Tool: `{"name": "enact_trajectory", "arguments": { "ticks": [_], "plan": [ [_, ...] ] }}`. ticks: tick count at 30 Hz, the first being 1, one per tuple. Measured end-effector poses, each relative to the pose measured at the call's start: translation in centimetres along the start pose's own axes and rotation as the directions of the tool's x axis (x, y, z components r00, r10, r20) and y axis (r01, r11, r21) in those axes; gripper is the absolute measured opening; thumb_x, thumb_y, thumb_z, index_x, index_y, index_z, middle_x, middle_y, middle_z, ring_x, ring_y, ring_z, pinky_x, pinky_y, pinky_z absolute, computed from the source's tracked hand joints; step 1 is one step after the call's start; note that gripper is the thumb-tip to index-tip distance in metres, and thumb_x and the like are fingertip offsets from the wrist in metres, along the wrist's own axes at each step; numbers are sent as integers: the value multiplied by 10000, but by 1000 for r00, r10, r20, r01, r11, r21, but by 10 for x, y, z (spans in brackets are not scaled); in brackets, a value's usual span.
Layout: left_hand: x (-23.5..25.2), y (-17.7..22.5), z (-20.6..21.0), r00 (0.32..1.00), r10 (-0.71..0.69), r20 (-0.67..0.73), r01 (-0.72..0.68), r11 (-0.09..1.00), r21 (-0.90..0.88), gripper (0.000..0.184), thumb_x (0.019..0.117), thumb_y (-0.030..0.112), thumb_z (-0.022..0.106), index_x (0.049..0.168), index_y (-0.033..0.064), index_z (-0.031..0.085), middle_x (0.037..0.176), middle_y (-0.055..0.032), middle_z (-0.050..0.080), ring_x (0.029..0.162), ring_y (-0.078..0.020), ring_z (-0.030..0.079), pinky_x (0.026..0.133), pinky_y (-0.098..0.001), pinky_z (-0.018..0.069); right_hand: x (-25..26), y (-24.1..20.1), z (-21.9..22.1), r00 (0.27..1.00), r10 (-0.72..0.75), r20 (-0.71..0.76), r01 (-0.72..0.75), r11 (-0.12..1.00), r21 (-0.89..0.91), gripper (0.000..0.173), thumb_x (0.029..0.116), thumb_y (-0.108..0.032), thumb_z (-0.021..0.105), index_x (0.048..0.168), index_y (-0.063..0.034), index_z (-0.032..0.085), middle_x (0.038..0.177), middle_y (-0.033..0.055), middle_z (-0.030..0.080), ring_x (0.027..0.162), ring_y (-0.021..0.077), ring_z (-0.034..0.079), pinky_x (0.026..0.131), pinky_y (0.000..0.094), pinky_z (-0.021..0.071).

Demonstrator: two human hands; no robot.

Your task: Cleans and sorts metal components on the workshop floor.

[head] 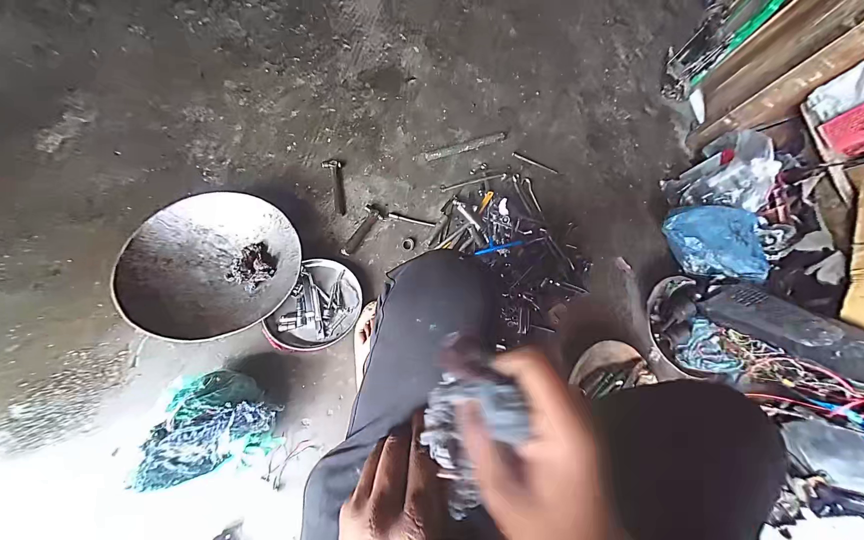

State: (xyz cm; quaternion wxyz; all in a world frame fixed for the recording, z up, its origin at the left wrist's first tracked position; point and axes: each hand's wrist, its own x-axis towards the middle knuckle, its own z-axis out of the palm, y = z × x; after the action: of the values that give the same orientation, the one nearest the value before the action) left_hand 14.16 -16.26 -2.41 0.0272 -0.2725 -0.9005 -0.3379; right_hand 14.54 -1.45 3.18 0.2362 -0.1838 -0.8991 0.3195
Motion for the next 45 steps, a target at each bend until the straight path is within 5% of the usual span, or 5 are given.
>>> {"name": "enact_trajectory", "arguments": {
  "ticks": [12, 20, 27, 33, 45],
  "plan": [
    [-10, 7, 13, 997, 43, -63, -38, 997, 70, 216, 949, 72, 609, 1082, -20, 753, 835, -150, 715, 739, -267, 720, 637, -365, 597, 98, 117, -6, 965, 261, -42, -234, 770, -593, 420, 875, -167, 745, 1247, -26, 610, 1083, 250, 672, 821, 459, 690, 651, 655, 540],
    [-11, 3, 6, 998, 54, -19, -53, 998, 41, 272, 919, 135, 610, 1077, -46, 737, 903, -200, 730, 793, -303, 727, 694, -396, 597, -1, 15, -32, 1000, 25, -3, -25, 999, -30, 290, 874, -258, 760, 1060, -49, 684, 936, 8, 714, 808, 42, 688, 688, 245, 609],
    [3, 4, 19, 995, 40, -92, -34, 997, 66, 246, 954, 111, 567, 1068, -11, 748, 840, -142, 710, 750, -247, 705, 656, -347, 580, 49, 21, 31, 990, -137, 27, 131, 843, -522, 334, 701, -268, 767, 994, -131, 683, 853, 88, 645, 590, 250, 623, 427, 417, 453],
    [3, 4, 11, 998, 27, -60, -25, 999, 35, 210, 962, 91, 602, 1049, -4, 768, 855, -154, 736, 760, -258, 731, 681, -358, 603, 118, 113, -66, 992, 107, -73, -130, 762, -634, 366, 825, -180, 784, 1139, -42, 656, 1028, 244, 681, 827, 462, 685, 633, 666, 523],
    [12, 15, -46, 950, -186, 249, 213, 973, -88, 242, 1006, 230, 598, 1034, 77, 783, 865, -89, 773, 763, -239, 756, 682, -479, 598, 28, 101, -90, 993, 65, -102, -62, 998, 29, 333, 859, -281, 752, 1083, -50, 671, 977, -32, 714, 904, -18, 682, 808, 181, 589]
  ]
}}
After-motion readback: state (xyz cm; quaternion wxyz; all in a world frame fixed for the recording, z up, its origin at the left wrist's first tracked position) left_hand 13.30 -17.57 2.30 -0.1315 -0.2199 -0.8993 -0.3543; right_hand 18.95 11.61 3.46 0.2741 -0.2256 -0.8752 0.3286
